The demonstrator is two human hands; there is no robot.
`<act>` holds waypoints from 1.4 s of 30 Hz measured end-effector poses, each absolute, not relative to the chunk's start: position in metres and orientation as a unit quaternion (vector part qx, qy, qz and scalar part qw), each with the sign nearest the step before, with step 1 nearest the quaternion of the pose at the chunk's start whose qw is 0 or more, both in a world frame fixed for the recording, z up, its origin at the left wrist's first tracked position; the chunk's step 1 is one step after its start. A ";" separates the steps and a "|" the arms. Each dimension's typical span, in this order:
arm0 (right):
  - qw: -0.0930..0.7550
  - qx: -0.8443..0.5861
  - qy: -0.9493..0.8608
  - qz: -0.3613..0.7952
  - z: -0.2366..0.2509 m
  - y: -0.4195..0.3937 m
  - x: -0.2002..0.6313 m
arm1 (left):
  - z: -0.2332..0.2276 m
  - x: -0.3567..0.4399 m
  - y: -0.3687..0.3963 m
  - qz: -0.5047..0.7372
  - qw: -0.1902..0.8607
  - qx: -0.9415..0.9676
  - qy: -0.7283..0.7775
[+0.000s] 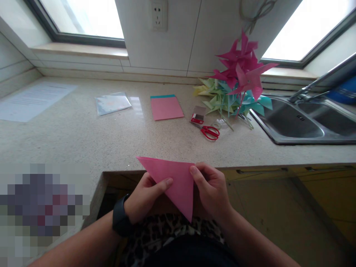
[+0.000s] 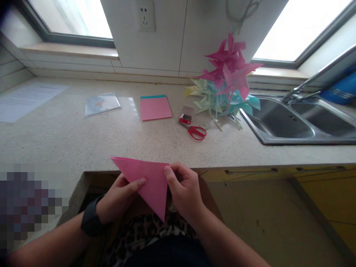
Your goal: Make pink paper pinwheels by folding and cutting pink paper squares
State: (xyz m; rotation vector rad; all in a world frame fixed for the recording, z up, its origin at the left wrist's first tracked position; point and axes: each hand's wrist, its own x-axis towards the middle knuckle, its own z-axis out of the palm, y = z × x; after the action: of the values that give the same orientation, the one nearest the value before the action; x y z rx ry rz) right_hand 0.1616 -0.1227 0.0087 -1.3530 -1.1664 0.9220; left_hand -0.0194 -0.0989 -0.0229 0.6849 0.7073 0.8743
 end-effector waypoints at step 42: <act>0.532 -0.593 -0.478 0.370 0.006 -0.125 0.167 | -0.023 -0.020 -0.096 0.410 0.790 0.346 0.297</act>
State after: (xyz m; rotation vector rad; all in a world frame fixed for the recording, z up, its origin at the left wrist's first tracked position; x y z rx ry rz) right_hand 0.1674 -0.1255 0.0061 -1.4137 -1.1413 0.8832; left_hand -0.0197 -0.0961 -0.0228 0.7445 0.6387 0.8837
